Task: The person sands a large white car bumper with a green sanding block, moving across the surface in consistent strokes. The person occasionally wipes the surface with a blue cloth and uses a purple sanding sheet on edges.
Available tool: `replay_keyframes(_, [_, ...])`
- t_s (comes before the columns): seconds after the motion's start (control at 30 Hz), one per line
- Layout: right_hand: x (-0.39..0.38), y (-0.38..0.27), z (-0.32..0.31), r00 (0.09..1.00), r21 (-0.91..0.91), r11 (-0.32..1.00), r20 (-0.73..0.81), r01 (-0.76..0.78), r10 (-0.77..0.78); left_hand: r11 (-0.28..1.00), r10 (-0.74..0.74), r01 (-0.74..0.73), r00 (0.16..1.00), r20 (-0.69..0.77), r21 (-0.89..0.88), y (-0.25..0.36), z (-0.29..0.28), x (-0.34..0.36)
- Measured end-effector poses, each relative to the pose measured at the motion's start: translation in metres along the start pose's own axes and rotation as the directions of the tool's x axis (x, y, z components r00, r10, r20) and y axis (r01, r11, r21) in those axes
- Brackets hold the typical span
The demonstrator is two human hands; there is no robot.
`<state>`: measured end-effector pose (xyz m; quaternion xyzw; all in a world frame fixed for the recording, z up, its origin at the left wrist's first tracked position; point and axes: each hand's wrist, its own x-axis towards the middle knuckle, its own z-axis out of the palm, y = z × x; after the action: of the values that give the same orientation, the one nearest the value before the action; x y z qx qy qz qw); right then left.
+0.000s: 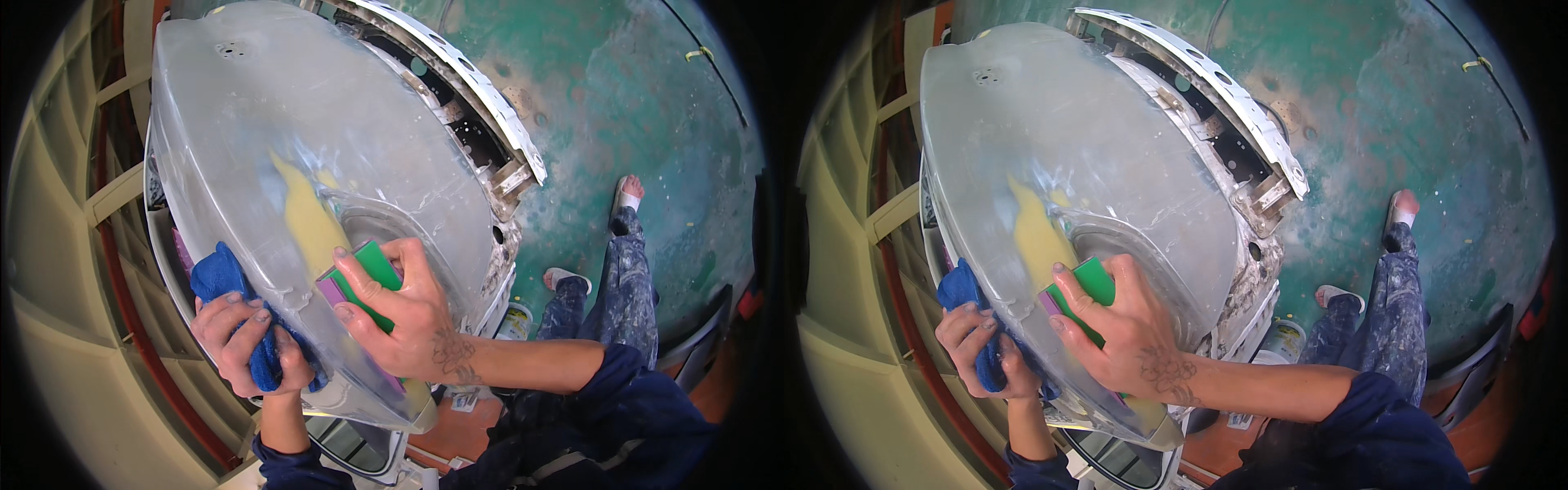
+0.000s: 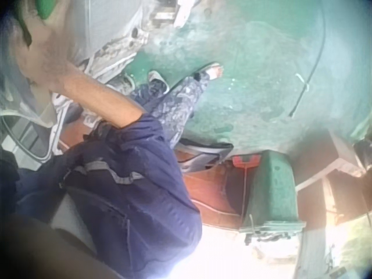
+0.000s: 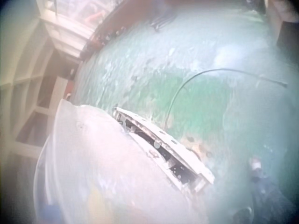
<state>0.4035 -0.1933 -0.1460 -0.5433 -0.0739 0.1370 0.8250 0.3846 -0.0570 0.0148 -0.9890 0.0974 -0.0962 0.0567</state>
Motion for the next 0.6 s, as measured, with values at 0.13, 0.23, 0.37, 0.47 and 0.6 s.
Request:
replay_keyframes(0.13, [0.051,0.015,0.001,1.0,-0.104,0.995,-0.004,-0.001,0.001,1.0,0.001,-0.001,0.999,-0.037,-0.013,-0.005,0.009,0.011])
replay_keyframes(0.23, [0.074,0.031,0.008,0.996,-0.171,0.984,-0.078,-0.047,0.034,1.0,-0.021,0.02,0.999,-0.046,-0.017,-0.009,0.019,0.011])
replay_keyframes(0.37, [0.017,0.002,0.006,1.0,-0.03,0.999,-0.024,0.012,-0.012,0.999,-0.026,0.024,0.999,-0.045,-0.028,-0.011,0.017,0.013])
replay_keyframes(0.47, [0.062,0.023,0.009,0.999,-0.079,0.997,-0.053,0.01,-0.014,0.999,-0.013,0.009,0.996,-0.089,-0.048,-0.017,0.029,0.018])
replay_keyframes(0.6, [0.096,0.035,0.015,0.993,-0.122,0.987,-0.076,-0.103,0.095,0.999,-0.043,0.042,0.996,-0.08,-0.018,-0.016,0.03,0.023])
